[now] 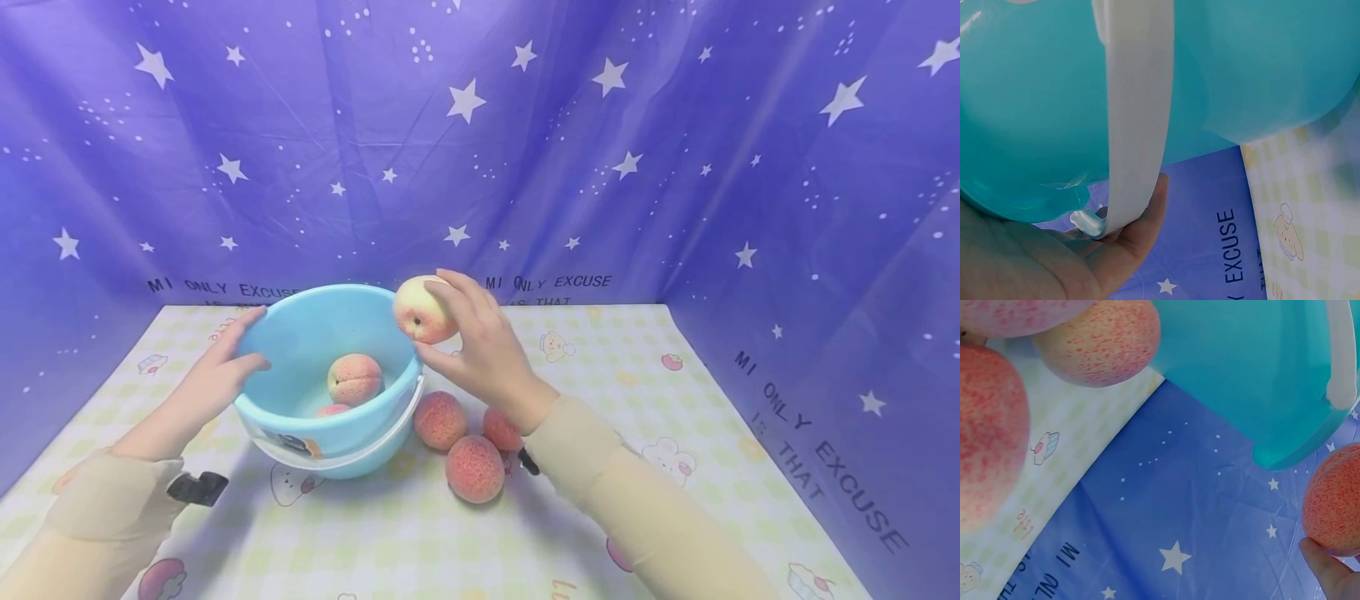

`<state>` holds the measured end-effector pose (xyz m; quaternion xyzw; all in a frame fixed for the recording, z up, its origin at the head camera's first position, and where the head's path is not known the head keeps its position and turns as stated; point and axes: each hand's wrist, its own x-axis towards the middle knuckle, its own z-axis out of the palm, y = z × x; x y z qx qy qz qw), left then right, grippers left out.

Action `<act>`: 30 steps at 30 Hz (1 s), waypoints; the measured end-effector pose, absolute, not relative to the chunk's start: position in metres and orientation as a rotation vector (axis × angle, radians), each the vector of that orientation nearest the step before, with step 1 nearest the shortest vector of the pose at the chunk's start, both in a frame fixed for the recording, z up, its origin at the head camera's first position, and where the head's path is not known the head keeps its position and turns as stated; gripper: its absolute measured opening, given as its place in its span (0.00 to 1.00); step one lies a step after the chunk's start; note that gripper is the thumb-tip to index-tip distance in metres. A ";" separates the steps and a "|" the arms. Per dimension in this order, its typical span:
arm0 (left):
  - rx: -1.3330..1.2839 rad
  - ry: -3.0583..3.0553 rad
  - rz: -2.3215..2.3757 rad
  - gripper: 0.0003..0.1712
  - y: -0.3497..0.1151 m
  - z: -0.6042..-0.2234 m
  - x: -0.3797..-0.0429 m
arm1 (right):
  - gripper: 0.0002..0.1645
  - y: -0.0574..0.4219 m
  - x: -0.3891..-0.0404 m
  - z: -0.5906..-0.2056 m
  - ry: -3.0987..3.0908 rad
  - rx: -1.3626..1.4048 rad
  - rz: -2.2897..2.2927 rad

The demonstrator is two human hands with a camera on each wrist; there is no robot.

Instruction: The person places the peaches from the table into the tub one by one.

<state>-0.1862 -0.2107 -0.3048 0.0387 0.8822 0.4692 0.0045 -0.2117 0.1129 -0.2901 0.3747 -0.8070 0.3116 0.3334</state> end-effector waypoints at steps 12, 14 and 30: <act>0.147 2.767 1.480 0.48 -0.210 -0.304 -0.187 | 0.39 0.095 -0.213 -0.285 -2.135 1.018 0.801; 0.149 2.768 1.480 0.48 -0.210 -0.304 -0.187 | 0.39 0.093 -0.213 -0.285 -2.137 1.025 0.802; 0.141 2.771 1.481 0.48 -0.211 -0.305 -0.186 | 0.39 0.070 -0.214 -0.285 -2.231 1.054 0.816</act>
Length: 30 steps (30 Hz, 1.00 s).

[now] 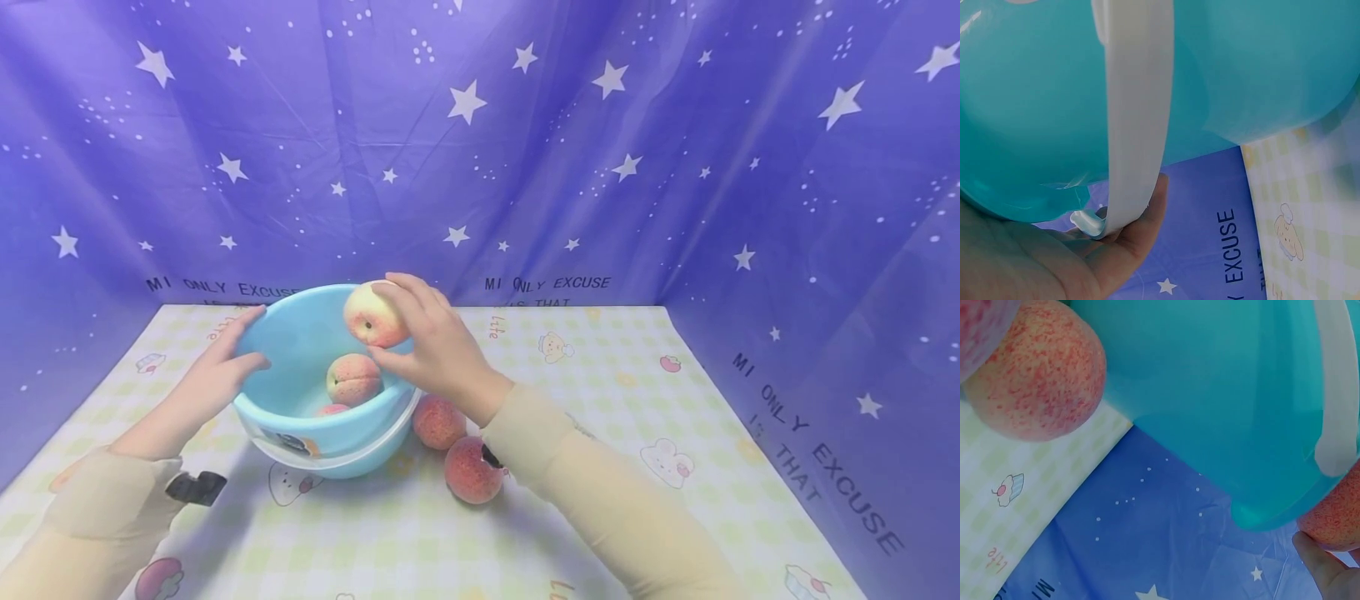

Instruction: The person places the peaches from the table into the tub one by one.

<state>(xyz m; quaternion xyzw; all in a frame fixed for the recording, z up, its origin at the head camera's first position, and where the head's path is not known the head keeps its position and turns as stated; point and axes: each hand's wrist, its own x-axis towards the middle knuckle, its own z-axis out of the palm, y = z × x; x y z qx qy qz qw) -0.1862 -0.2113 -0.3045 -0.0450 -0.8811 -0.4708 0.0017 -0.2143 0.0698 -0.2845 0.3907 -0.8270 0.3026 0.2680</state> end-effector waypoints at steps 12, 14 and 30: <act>-0.131 -2.773 -1.466 0.48 -0.212 -0.305 -0.187 | 0.40 0.054 -0.214 -0.283 -2.272 1.103 0.772; -0.133 -2.771 -1.468 0.48 -0.212 -0.305 -0.187 | 0.40 0.052 -0.214 -0.282 -2.298 1.104 0.767; -0.129 -2.773 -1.465 0.48 -0.212 -0.305 -0.186 | 0.40 0.034 -0.213 -0.280 -2.446 1.107 0.727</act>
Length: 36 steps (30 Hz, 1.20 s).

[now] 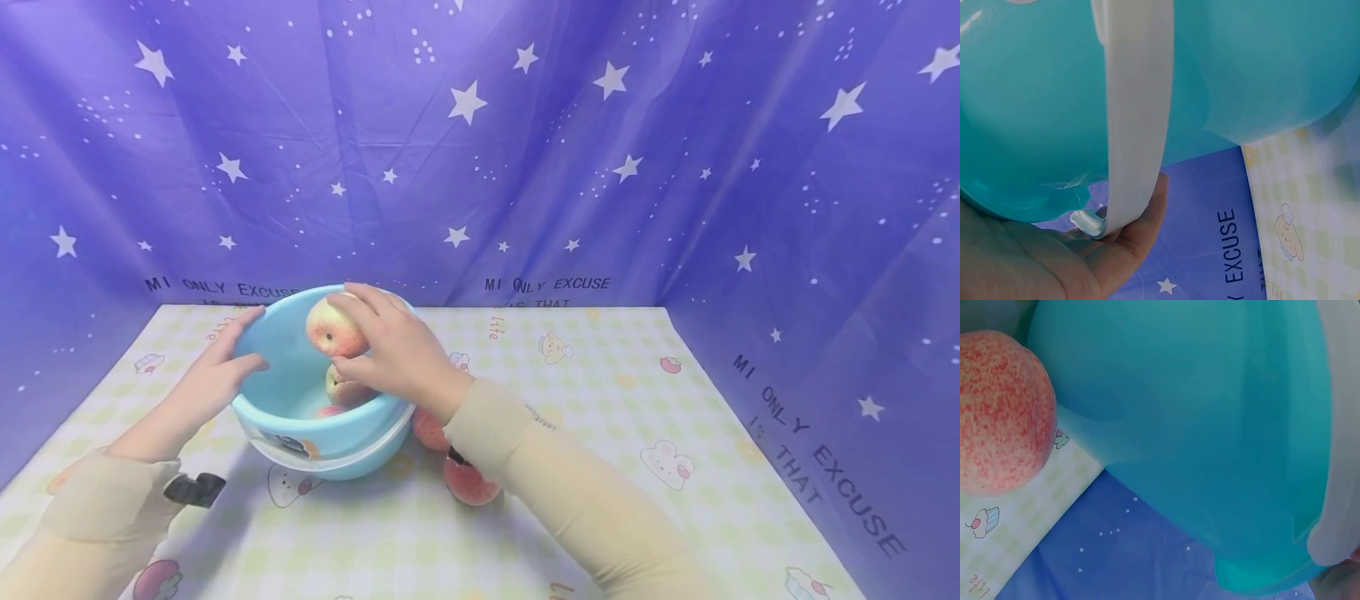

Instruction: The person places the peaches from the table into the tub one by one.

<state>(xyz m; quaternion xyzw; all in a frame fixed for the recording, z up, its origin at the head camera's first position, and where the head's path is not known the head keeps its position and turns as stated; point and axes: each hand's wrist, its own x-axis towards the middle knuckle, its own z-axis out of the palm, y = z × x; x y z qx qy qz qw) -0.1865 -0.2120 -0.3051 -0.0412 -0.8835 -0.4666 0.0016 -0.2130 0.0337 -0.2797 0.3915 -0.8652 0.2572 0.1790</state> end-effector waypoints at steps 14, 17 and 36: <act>-0.130 -2.778 -1.471 0.48 -0.211 -0.304 -0.186 | 0.41 0.029 -0.212 -0.283 -2.448 1.126 0.706; -0.134 -2.771 -1.477 0.48 -0.210 -0.304 -0.185 | 0.40 0.030 -0.212 -0.284 -2.442 1.143 0.700; -0.131 -2.780 -1.457 0.47 -0.211 -0.305 -0.187 | 0.38 0.041 -0.206 -0.282 -2.431 1.131 0.680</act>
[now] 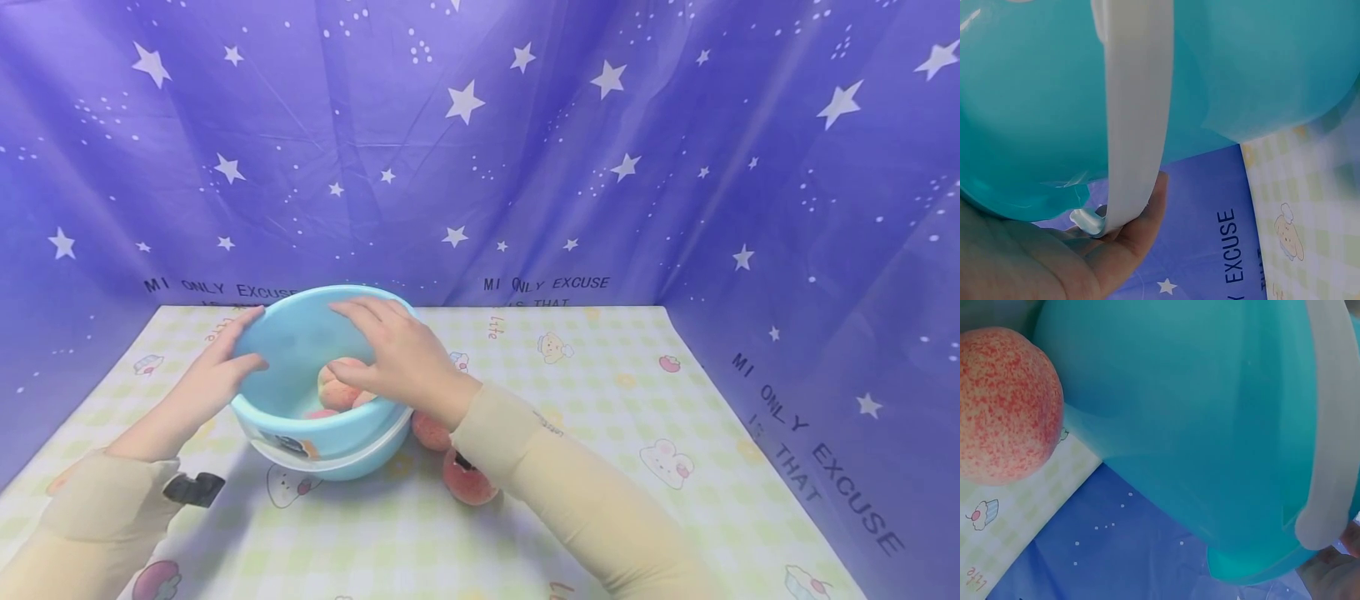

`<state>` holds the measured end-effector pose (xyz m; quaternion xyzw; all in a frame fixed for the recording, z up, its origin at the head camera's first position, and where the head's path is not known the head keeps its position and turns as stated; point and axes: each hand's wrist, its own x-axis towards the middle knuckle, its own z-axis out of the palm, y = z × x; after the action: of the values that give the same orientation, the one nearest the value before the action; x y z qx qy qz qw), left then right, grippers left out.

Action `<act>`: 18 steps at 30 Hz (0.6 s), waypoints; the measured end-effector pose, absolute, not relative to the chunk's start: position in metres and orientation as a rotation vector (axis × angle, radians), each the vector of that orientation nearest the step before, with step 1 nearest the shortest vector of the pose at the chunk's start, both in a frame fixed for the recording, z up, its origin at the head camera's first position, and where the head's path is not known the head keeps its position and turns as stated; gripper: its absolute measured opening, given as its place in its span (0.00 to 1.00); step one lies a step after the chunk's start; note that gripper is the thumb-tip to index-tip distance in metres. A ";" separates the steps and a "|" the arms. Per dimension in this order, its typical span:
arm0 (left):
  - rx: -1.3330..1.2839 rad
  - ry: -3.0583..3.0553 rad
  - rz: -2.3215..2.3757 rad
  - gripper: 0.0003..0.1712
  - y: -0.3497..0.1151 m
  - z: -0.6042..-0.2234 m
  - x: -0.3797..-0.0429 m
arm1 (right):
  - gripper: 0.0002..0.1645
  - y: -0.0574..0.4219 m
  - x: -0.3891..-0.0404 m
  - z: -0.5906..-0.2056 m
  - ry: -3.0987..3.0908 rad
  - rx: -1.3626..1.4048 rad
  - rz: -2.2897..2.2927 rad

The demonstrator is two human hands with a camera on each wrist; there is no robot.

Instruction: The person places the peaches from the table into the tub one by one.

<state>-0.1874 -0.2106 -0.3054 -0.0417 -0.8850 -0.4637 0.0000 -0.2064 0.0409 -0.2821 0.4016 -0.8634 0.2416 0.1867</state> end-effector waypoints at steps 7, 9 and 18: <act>-0.127 -2.786 -1.447 0.47 -0.211 -0.305 -0.188 | 0.37 0.045 -0.204 -0.279 -2.408 1.120 0.694; -0.125 -2.785 -1.449 0.47 -0.211 -0.305 -0.187 | 0.37 0.047 -0.202 -0.278 -2.408 1.112 0.698; -0.127 -2.780 -1.442 0.47 -0.211 -0.306 -0.187 | 0.37 0.059 -0.198 -0.280 -2.425 1.041 0.744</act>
<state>-0.1875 -0.2111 -0.3061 -0.0404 -0.8870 -0.4600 0.0039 -0.1983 0.0594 -0.2799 0.3720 -0.8668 0.2658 0.1988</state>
